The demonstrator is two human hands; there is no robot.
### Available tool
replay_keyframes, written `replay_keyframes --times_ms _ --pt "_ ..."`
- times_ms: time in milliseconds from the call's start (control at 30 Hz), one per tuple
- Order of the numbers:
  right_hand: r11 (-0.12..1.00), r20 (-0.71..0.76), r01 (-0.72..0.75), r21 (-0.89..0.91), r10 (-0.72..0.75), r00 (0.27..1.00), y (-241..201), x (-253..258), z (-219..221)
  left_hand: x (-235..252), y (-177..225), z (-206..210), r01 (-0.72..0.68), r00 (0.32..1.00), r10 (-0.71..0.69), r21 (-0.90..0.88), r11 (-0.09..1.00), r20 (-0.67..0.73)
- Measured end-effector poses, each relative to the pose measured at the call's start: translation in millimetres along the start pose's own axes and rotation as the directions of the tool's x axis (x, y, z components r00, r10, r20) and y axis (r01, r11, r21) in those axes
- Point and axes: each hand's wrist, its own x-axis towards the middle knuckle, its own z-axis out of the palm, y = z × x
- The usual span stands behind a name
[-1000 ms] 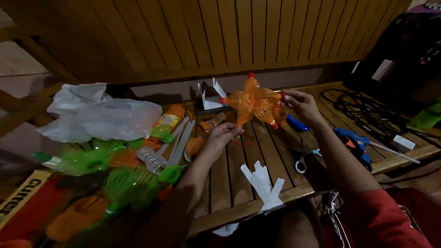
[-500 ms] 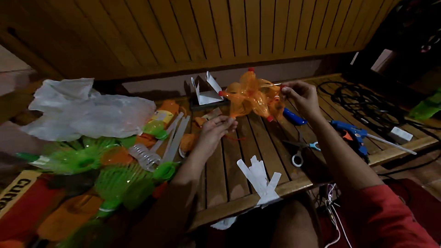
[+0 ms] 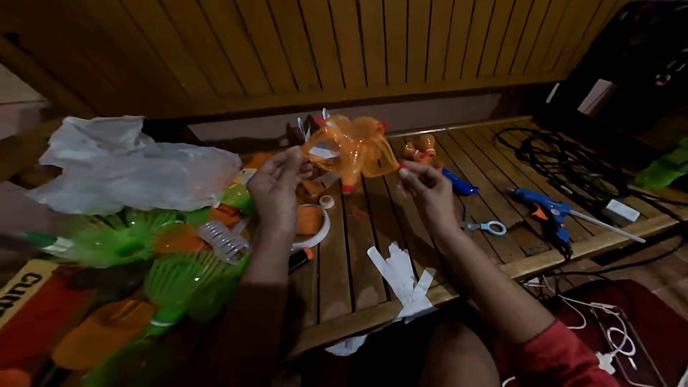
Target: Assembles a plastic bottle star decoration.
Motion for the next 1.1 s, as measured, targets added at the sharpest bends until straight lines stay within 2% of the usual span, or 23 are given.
replay_keyframes --times_ms 133,200,333,400,500,600,667,767,800,867,900,967,1000,1100 --pt "0.999 0.044 -0.032 0.027 0.031 0.999 3 -18 1 3 -1 -5 -0.001 1.0 0.0 0.031 1.0 0.017" --pt "0.999 0.069 -0.032 -0.024 0.034 0.997 0 -22 -3 1 -1 -3 0.015 0.999 -0.016 0.041 0.999 0.037" --pt "0.931 0.162 0.052 -0.36 0.008 0.987 -25 -29 -35 0 1 1 0.064 0.996 -0.064 0.011 0.998 0.064" --pt "0.873 0.138 0.079 -0.481 -0.014 0.99 -52 -50 -62 -1 2 2 0.068 0.994 -0.067 -0.01 0.998 0.085" --pt "0.842 0.021 0.059 -0.536 -0.057 0.998 -81 -101 -111 -2 2 1 0.03 0.989 -0.025 -0.035 0.999 0.145" --pt "0.842 -0.087 -0.012 -0.539 -0.042 0.995 -79 -178 -160 -3 -1 -1 -0.006 0.981 0.015 -0.05 0.999 0.192" --pt "0.835 -0.119 -0.108 -0.54 0.051 0.992 -78 -240 -180 -4 1 -4 -0.012 0.978 0.022 -0.049 0.999 0.209" --pt "0.784 -0.163 -0.321 -0.531 0.276 0.947 -86 -325 -182 -8 11 -12 -0.013 0.981 0.013 -0.005 1.0 0.195" --pt "0.761 -0.163 -0.376 -0.529 0.344 0.925 -90 -348 -179 -8 12 -16 -0.049 0.978 0.044 0.019 0.999 0.203" --pt "0.766 -0.084 -0.399 -0.504 0.417 0.905 -99 -384 -163 -7 12 -19 -0.225 0.951 0.202 0.075 0.972 0.235" --pt "0.803 0.0 -0.372 -0.465 0.42 0.908 -102 -395 -150 -12 18 -16 -0.303 0.931 0.259 0.146 0.942 0.256" --pt "0.874 0.204 -0.234 -0.425 0.345 0.916 -102 -403 -119 -36 42 -4 -0.394 0.903 0.282 0.363 0.844 0.325" --pt "0.877 0.283 -0.163 -0.451 0.313 0.907 -101 -402 -104 -51 52 2 -0.456 0.872 0.297 0.429 0.779 0.389" --pt "0.788 0.396 -0.037 -0.614 0.348 0.85 -98 -398 -82 -66 34 16 -0.705 0.701 0.437 0.456 0.543 0.564"
